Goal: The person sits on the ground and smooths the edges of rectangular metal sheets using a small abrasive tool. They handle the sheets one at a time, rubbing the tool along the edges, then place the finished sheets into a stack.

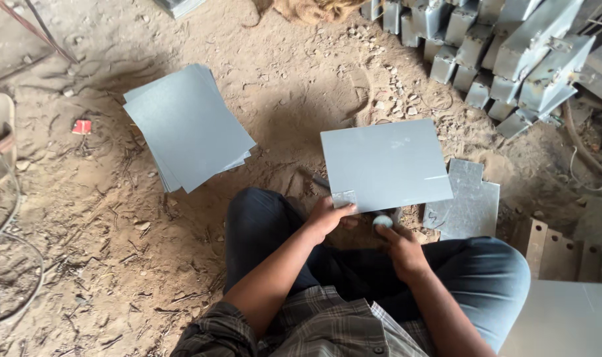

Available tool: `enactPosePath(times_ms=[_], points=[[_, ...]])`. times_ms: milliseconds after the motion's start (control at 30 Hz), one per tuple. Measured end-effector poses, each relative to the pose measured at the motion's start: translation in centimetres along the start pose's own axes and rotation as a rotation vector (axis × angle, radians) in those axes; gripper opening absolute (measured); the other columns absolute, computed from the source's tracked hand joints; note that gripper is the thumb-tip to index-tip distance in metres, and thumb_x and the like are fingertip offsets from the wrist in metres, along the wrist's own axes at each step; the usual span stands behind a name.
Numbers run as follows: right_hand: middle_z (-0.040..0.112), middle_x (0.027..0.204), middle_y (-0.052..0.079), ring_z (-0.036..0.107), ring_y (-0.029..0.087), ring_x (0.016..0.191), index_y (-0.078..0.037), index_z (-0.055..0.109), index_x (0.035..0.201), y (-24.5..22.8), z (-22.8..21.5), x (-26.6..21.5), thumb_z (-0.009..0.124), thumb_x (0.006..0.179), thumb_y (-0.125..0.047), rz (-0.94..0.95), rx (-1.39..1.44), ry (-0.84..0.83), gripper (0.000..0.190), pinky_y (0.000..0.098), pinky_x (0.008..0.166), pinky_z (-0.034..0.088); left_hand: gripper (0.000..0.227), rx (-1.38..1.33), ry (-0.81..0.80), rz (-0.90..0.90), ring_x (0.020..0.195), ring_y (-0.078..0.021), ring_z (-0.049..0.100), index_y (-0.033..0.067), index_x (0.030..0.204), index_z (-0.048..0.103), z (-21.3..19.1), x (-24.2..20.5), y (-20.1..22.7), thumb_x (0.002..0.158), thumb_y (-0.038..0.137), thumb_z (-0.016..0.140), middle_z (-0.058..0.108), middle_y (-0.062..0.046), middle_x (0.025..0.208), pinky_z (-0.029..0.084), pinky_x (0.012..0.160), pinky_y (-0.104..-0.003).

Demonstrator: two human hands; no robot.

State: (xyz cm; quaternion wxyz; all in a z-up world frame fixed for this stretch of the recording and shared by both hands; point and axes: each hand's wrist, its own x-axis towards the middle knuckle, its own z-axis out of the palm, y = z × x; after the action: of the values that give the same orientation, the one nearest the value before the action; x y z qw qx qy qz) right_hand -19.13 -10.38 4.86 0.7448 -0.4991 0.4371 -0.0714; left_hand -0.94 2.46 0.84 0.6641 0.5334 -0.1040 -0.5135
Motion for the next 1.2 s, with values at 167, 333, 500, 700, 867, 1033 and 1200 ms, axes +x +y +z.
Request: enactPosePath(times_ms=[167, 333, 500, 700, 867, 1033, 1200], points=[[0.065, 0.110, 0.009, 0.063, 0.026, 0.099, -0.006, 0.062, 0.117, -0.9, -2.8, 2.8, 0.068, 0.096, -0.020, -0.140, 0.271, 0.017, 0.026, 0.0410, 0.086, 0.053, 0.028, -0.011, 0.106, -0.120, 0.077, -0.0268, 0.075, 0.0002, 0.113, 0.069, 2.4, -1.5, -1.8, 0.097, 0.024, 0.068, 0.074, -0.018, 0.092, 0.064, 0.066, -0.038], [0.054, 0.128, 0.015, 0.054, 0.033, 0.122, -0.005, 0.051, 0.125, -2.9, -5.4, 4.9, 0.061, 0.099, -0.023, -0.071, 0.724, 0.074, 0.034, 0.0543, 0.107, 0.050, 0.035, -0.039, 0.162, -0.245, 0.075, -0.0226, 0.076, -0.0017, 0.109, 0.069, 2.9, -3.1, -3.9, 0.102, 0.031, 0.062, 0.076, -0.014, 0.091, 0.064, 0.064, -0.035], [0.054, 0.131, 0.012, 0.055, 0.031, 0.125, -0.007, 0.049, 0.129, -4.8, -5.1, 4.1, 0.062, 0.095, -0.021, -0.216, 0.723, 0.039, 0.039, 0.0581, 0.111, 0.047, 0.030, 0.005, 0.437, 0.024, 0.057, -0.0190, 0.068, -0.0032, 0.098, 0.070, 2.1, -3.8, -3.4, 0.101, 0.026, 0.065, 0.072, -0.010, 0.074, 0.055, 0.047, -0.031], [0.054, 0.130, 0.009, 0.055, 0.025, 0.123, -0.006, 0.052, 0.126, -6.2, -4.0, 2.2, 0.059, 0.096, -0.018, -0.195, 0.674, 0.095, 0.034, 0.0560, 0.102, 0.054, 0.045, 0.682, 0.823, 0.634, 0.106, -0.0320, 0.066, -0.0012, 0.121, 0.065, -0.5, 1.4, 3.3, 0.094, 0.034, 0.071, 0.069, -0.018, 0.117, 0.053, 0.090, -0.045], [0.064, 0.112, 0.007, 0.060, 0.022, 0.102, -0.010, 0.064, 0.118, -4.6, -3.2, 0.9, 0.062, 0.098, -0.023, -0.041, 0.377, 0.223, 0.024, 0.0387, 0.078, 0.056, 0.058, 1.255, 0.588, 0.589, 0.134, -0.0384, 0.053, 0.0042, 0.134, 0.061, -1.4, 4.4, 7.6, 0.089, 0.038, 0.074, 0.057, -0.018, 0.148, 0.043, 0.108, -0.048], [0.066, 0.101, 0.005, 0.059, 0.021, 0.088, -0.009, 0.067, 0.117, -1.9, -3.2, 0.8, 0.071, 0.097, -0.021, -0.095, 0.321, 0.171, 0.023, 0.0358, 0.071, 0.049, 0.063, 1.155, 0.472, 0.640, 0.128, -0.0391, 0.057, 0.0027, 0.140, 0.058, -1.6, 3.3, 6.7, 0.089, 0.035, 0.073, 0.059, -0.020, 0.141, 0.047, 0.104, -0.047], [0.068, 0.108, 0.002, 0.064, 0.016, 0.097, -0.011, 0.067, 0.115, -2.6, -4.5, 3.7, 0.068, 0.096, -0.020, -0.225, 0.446, 0.135, 0.021, 0.0337, 0.087, 0.054, 0.043, 1.134, 0.613, 0.450, 0.099, -0.0389, 0.068, 0.0035, 0.114, 0.072, -1.4, 0.8, 4.3, 0.091, 0.039, 0.074, 0.072, -0.020, 0.106, 0.054, 0.086, -0.049]])
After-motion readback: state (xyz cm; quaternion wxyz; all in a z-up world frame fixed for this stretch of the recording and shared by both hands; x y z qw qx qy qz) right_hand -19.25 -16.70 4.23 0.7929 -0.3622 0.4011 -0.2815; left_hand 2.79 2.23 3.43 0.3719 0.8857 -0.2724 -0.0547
